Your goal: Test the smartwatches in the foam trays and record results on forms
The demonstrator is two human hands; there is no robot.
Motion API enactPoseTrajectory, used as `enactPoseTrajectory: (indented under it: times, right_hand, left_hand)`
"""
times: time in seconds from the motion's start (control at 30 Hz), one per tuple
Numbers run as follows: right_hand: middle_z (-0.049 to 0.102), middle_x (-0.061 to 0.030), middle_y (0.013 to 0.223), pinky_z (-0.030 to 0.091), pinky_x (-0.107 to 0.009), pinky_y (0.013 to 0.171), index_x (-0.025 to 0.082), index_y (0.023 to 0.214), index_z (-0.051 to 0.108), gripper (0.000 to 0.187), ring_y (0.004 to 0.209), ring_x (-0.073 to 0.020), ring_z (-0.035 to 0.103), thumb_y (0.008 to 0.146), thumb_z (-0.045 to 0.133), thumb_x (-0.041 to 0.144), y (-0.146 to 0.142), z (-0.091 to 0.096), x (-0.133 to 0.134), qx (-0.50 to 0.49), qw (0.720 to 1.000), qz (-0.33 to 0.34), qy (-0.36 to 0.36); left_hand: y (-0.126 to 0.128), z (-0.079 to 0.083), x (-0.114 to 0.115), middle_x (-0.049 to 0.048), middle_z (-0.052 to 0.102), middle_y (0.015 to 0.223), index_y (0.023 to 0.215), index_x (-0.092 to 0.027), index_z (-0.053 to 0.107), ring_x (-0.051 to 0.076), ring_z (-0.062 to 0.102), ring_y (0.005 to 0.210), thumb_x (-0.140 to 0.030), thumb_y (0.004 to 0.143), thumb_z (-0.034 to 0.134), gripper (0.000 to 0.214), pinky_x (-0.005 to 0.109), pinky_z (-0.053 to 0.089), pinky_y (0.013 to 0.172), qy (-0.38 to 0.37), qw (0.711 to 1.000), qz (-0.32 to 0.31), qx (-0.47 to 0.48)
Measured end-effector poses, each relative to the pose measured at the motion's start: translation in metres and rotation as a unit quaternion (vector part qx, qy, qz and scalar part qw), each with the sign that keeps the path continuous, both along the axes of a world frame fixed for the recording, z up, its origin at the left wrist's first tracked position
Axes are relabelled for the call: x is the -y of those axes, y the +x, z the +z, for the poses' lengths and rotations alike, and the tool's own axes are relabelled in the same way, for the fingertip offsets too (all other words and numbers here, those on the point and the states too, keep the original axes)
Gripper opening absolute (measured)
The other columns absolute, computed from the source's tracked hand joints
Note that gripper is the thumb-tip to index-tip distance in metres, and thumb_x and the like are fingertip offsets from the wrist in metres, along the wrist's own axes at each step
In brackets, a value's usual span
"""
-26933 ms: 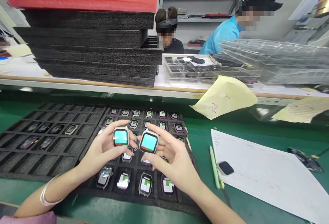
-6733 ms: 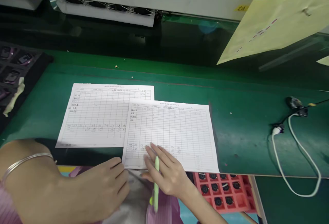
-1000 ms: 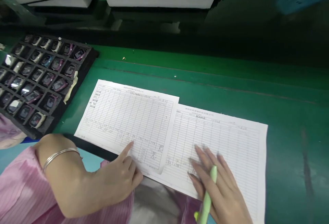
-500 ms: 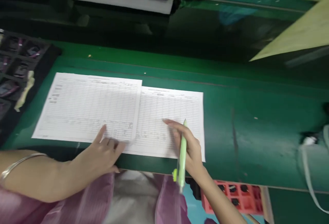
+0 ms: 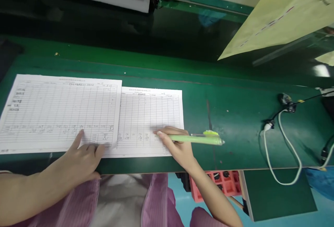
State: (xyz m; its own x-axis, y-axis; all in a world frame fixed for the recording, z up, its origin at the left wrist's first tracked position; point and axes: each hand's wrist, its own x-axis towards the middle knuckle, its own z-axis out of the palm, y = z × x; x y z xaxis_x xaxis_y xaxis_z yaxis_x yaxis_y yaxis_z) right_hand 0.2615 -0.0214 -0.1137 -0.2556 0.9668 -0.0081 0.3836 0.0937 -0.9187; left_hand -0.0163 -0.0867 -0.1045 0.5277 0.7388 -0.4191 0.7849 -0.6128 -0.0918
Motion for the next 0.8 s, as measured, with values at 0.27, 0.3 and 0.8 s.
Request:
enactPoseTrajectory:
  times: [0.27, 0.3, 0.8]
  right_hand:
    - [0.067, -0.0022, 0.070, 0.048, -0.025, 0.041, 0.018, 0.093, 0.068, 0.012, 0.047, -0.0129, 0.059, 0.083, 0.068, 0.024, -0.007, -0.009, -0.003, -0.087, 0.987, -0.039, -0.130]
    - [0.067, -0.0026, 0.069, 0.049, -0.025, 0.042, 0.017, 0.090, 0.068, 0.011, 0.048, -0.0133, 0.060, 0.082, 0.068, 0.025, -0.006, -0.009, -0.004, -0.086, 0.986, -0.038, -0.137]
    - [0.053, 0.0010, 0.051, 0.031, -0.027, 0.041, 0.019, 0.063, 0.061, 0.019, 0.045, -0.0127, 0.044, 0.081, 0.067, 0.023, -0.018, -0.011, 0.007, -0.003, 0.995, -0.086, -0.047]
  left_hand:
    - [0.000, 0.002, -0.001, 0.0049, 0.065, 0.065, 0.102, -0.011, 0.066, 0.022, 0.063, 0.061, -0.043, 0.066, 0.079, 0.050, 0.068, 0.031, 0.103, -0.033, 0.999, -0.001, -0.018]
    - [0.000, 0.002, -0.001, 0.0054, 0.066, 0.066, 0.102, -0.011, 0.066, 0.023, 0.063, 0.062, -0.043, 0.067, 0.079, 0.050, 0.068, 0.031, 0.103, -0.034, 0.999, 0.000, -0.018]
    - [0.000, 0.002, -0.001, 0.0072, 0.066, 0.067, 0.102, -0.010, 0.067, 0.025, 0.064, 0.062, -0.047, 0.061, 0.082, 0.057, 0.068, 0.035, 0.101, -0.011, 1.000, -0.018, -0.010]
